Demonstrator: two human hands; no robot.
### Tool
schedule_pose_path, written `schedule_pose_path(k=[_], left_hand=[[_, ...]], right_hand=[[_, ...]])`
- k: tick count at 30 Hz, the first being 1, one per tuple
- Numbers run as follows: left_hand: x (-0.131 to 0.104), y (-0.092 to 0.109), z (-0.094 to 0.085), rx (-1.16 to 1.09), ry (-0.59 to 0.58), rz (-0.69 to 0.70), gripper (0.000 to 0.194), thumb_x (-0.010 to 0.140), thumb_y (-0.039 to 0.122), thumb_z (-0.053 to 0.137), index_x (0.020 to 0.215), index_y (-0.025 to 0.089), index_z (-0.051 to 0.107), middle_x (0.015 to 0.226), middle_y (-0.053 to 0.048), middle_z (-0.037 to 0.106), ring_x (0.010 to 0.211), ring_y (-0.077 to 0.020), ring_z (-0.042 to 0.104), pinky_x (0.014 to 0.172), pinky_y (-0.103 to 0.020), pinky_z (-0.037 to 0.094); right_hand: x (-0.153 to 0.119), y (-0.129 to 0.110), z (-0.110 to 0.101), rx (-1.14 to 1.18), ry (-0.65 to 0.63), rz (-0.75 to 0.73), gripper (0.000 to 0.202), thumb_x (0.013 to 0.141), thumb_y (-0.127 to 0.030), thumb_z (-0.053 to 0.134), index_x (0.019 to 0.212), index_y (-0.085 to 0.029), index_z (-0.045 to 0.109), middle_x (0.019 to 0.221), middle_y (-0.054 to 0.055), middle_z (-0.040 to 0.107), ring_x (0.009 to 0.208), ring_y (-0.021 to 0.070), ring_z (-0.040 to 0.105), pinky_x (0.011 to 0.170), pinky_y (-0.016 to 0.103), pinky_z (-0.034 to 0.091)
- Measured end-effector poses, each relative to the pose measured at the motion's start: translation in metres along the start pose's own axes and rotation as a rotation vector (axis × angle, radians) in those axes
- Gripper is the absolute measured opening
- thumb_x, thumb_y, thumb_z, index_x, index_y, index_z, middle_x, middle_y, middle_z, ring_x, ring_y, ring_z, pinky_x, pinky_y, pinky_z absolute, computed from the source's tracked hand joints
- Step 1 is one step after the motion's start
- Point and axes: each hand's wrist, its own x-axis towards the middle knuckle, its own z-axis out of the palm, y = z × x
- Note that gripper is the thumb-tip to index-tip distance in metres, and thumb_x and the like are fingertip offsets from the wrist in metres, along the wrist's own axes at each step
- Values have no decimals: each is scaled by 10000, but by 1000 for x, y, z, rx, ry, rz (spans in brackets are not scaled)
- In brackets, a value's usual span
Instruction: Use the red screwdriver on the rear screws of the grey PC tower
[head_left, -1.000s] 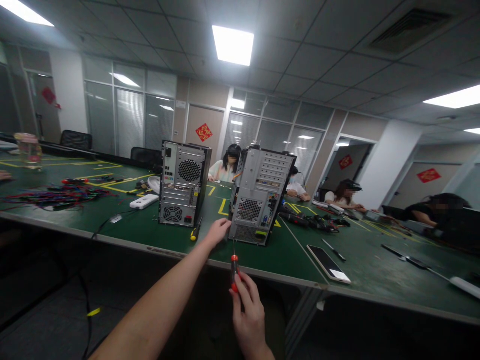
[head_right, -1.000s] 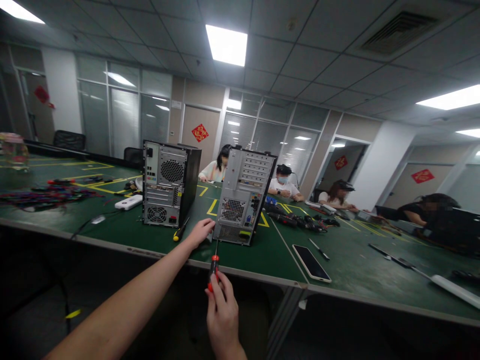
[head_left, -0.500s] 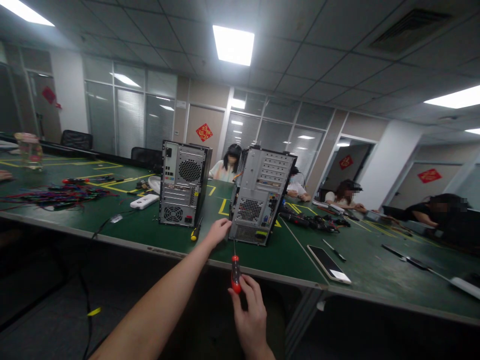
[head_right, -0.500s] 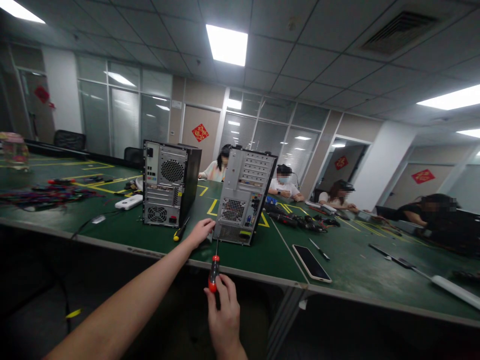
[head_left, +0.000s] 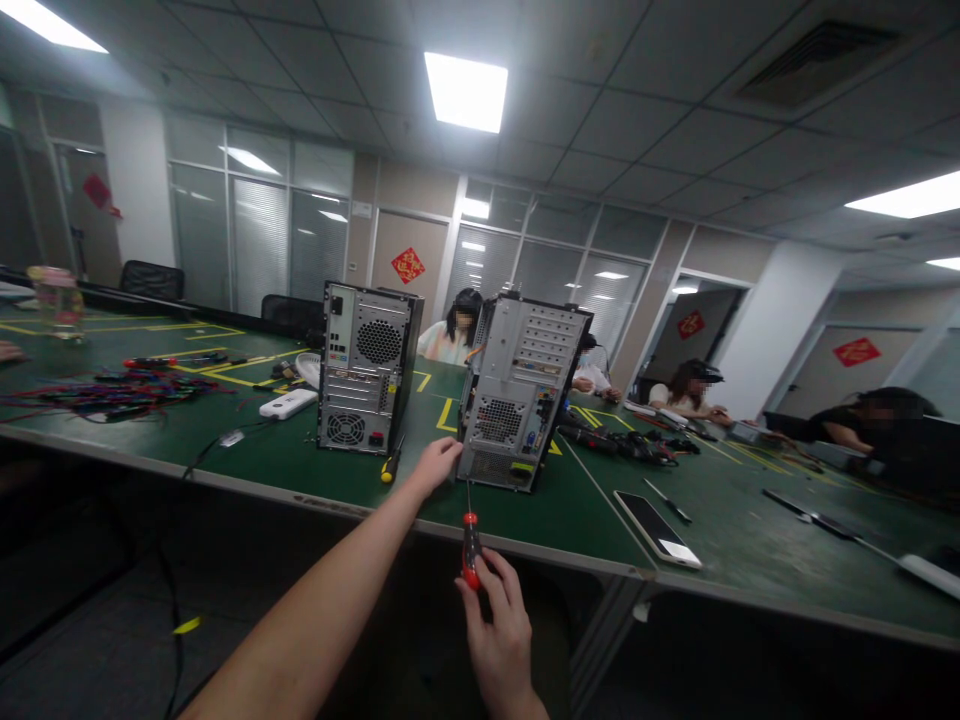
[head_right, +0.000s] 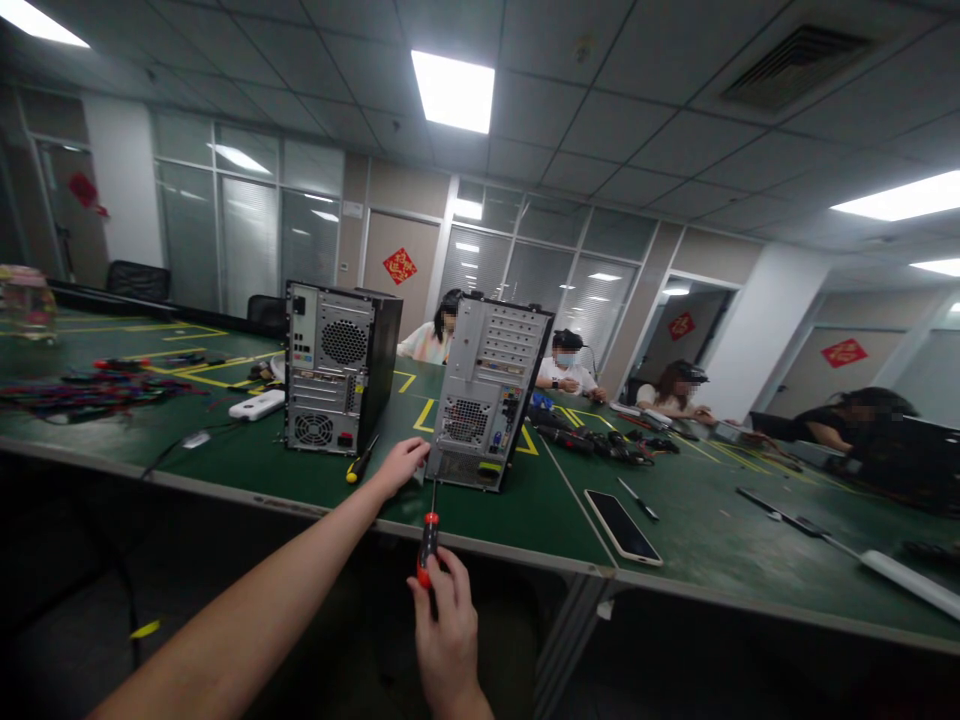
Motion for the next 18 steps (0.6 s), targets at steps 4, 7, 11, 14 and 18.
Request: schedule_pose_path(k=[4,7,11,14,18], left_hand=[[0,0,0,-15,-5,-3,324,876,469,521,746,189,623,744,-21,636,726,-177,567,687,-282,421],[0,2,0,15,-3,1,320,882,453,513,726,191,609,722,-15,623,715,-173,558,685,-277,423],[0,3,0,29,-6,2,308,885,437,506,729,191,607,735,-22,628,731,-175,561,697,-276,433],[0,3,-1,42,-2,-3,305,888,434,510,739,190,617,740,-24,636,738,-178,570,705,-278,439],[-1,2,-2,51,-3,5,322,895,448,514,737,190,624,744,-25,650,749,-182,585,721,-286,445]], right_hand=[[0,1,1,-28,-8,-33,317,996,-130,603,1276,-222,720,1271,138,705,1105,214,751,926,314,649],[-1,2,3,-12,6,-75,403,986,-78,587,1344,-234,690,1320,135,695,1166,217,730,960,321,639],[-2,2,4,37,-24,-90,534,979,-23,544,1465,-238,600,1429,145,636,1287,238,665,1017,350,621],[-3,0,4,75,-87,-92,589,986,5,475,1527,-222,531,1510,163,566,1355,247,613,1025,346,618],[-4,1,3,39,-57,-64,479,999,-58,528,1446,-211,610,1418,161,633,1276,244,669,987,348,635]])
